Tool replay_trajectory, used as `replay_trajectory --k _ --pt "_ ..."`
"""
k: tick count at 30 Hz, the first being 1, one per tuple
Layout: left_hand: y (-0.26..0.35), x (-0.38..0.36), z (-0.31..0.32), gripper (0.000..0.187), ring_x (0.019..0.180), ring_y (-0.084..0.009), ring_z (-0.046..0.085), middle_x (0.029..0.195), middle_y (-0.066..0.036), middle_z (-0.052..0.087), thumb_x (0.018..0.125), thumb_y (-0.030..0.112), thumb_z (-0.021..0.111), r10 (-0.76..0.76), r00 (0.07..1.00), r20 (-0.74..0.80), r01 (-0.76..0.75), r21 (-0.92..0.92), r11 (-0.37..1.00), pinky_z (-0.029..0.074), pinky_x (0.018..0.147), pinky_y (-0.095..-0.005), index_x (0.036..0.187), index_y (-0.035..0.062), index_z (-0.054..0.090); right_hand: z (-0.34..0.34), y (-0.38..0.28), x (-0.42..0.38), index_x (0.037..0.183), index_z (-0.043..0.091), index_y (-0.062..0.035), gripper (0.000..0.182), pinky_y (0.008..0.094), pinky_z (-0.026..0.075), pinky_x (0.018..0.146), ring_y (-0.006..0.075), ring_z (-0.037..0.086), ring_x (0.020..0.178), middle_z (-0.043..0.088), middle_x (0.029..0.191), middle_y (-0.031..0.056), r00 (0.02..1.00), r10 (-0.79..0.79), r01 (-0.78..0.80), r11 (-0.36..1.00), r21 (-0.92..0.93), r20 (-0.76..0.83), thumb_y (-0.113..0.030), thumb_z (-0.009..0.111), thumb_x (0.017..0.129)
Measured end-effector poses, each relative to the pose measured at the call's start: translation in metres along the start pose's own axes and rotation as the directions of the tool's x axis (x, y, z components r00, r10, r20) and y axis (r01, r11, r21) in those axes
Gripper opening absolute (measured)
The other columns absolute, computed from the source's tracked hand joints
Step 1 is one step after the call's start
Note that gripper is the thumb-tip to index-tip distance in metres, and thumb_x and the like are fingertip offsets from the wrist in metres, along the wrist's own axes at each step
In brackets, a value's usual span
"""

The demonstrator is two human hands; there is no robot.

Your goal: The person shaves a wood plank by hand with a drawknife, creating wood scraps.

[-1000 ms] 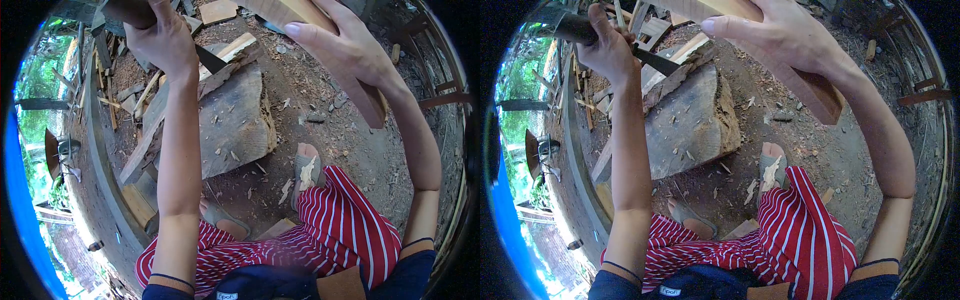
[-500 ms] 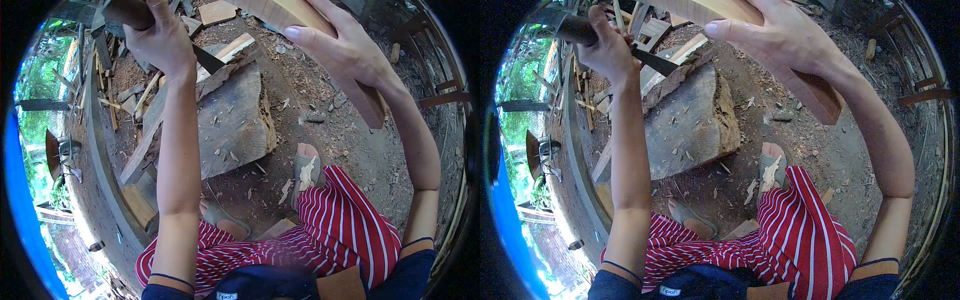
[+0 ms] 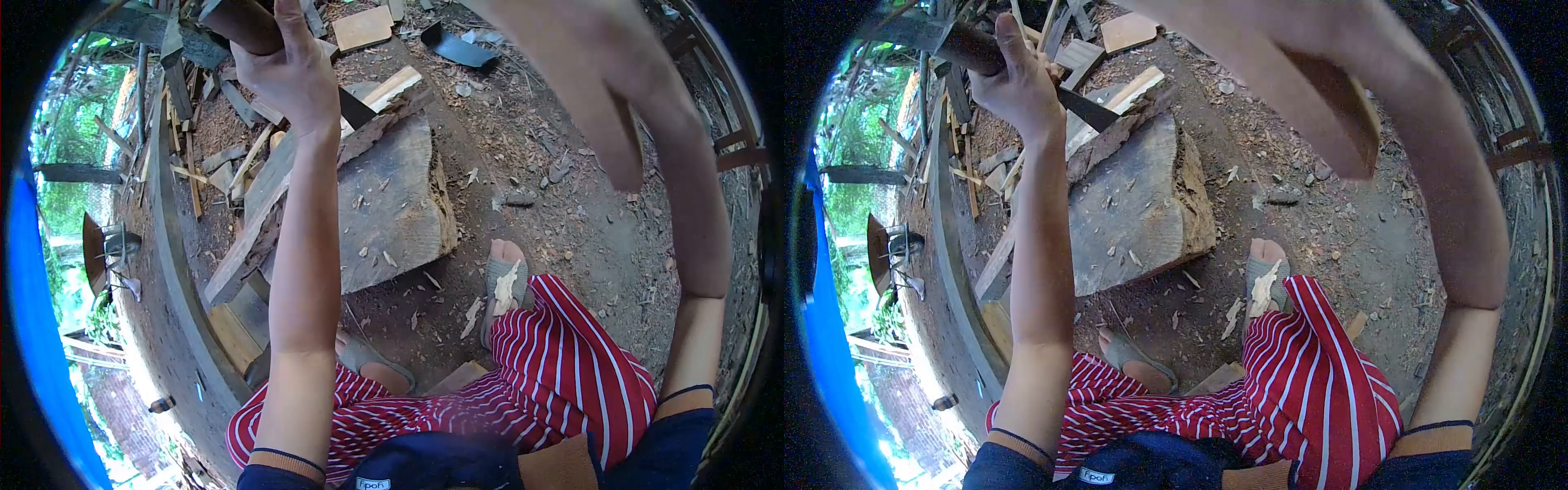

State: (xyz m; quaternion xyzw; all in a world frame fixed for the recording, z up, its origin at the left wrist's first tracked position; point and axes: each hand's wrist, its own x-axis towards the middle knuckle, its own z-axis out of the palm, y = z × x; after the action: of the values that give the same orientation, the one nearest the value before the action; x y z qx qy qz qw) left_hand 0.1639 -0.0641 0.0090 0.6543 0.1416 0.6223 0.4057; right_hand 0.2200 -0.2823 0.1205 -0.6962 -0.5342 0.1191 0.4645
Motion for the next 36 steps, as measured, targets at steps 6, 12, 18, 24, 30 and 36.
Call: replay_trajectory --k 6,12,18,24,30,36 --pt "-0.023 0.002 -0.014 0.040 0.056 -0.0080 0.053 0.069 -0.001 0.055 0.092 0.038 0.069 0.073 0.995 0.067 -0.071 -0.030 0.997 0.042 0.048 -0.0241 0.089 0.0017 0.055 -0.002 -0.050 0.013 0.147 0.032 -0.0044 0.076 0.0351 0.054 0.066 0.0186 0.062 0.079 0.061 0.110 0.0171 0.959 0.282 -0.282 0.950 -0.137 -0.021 -0.049 0.057 0.091" --pt "-0.030 -0.038 -0.028 0.037 0.053 -0.0082 0.054 0.075 -0.003 0.061 0.092 0.031 0.071 0.025 1.000 -0.001 -0.025 0.086 0.996 0.047 0.045 -0.0243 0.103 0.0003 0.054 -0.028 -0.021 0.023 0.144 0.036 -0.0024 0.068 0.0326 0.051 0.064 0.0169 0.059 0.074 0.061 0.109 0.0172 0.876 0.058 -0.004 0.994 -0.113 0.479 -0.044 0.055 0.094" --pt "-0.003 -0.020 -0.025 0.044 0.052 -0.0053 0.044 0.063 0.004 0.045 0.091 0.040 0.072 -0.080 0.997 0.017 0.082 -0.118 0.990 0.034 0.046 -0.0206 0.079 0.0056 0.047 -0.014 -0.025 0.010 0.146 0.030 0.0060 0.085 0.0343 0.055 0.064 0.0254 0.064 0.085 0.058 0.114 0.0271 0.983 -0.014 -0.006 0.994 0.106 0.186 -0.048 0.061 0.087" --pt "-0.022 0.008 0.007 0.036 0.054 -0.0078 0.050 0.069 0.000 0.052 0.091 0.033 0.073 0.223 0.973 -0.062 -0.226 -0.035 0.974 0.043 0.048 -0.0225 0.099 0.0036 0.054 0.000 -0.013 0.003 0.149 0.023 0.0072 0.093 0.0375 0.057 0.069 0.0298 0.065 0.092 0.056 0.117 0.0304 0.999 0.023 -0.020 0.998 -0.064 0.038 -0.051 0.060 0.086" --pt "-0.013 0.001 0.011 0.036 0.057 -0.0079 0.051 0.070 -0.001 0.054 0.091 0.032 0.073 0.138 0.990 0.040 -0.138 -0.001 0.990 0.044 0.053 -0.0226 0.096 0.0025 0.053 0.006 -0.006 -0.013 0.149 0.023 0.0069 0.093 0.0379 0.056 0.068 0.0295 0.065 0.091 0.056 0.118 0.0292 0.997 0.066 -0.071 0.984 -0.163 -0.037 -0.050 0.059 0.086" --pt "-0.008 -0.005 0.016 0.037 0.061 -0.0080 0.053 0.072 -0.001 0.055 0.090 0.032 0.074 0.131 0.988 0.082 -0.135 0.043 0.990 0.045 0.057 -0.0226 0.094 0.0014 0.053 -0.042 0.016 0.005 0.150 0.022 0.0069 0.086 0.0323 0.056 0.061 0.0244 0.065 0.087 0.057 0.115 0.0268 0.969 -0.227 0.217 0.971 0.101 0.099 -0.045 0.056 0.090"
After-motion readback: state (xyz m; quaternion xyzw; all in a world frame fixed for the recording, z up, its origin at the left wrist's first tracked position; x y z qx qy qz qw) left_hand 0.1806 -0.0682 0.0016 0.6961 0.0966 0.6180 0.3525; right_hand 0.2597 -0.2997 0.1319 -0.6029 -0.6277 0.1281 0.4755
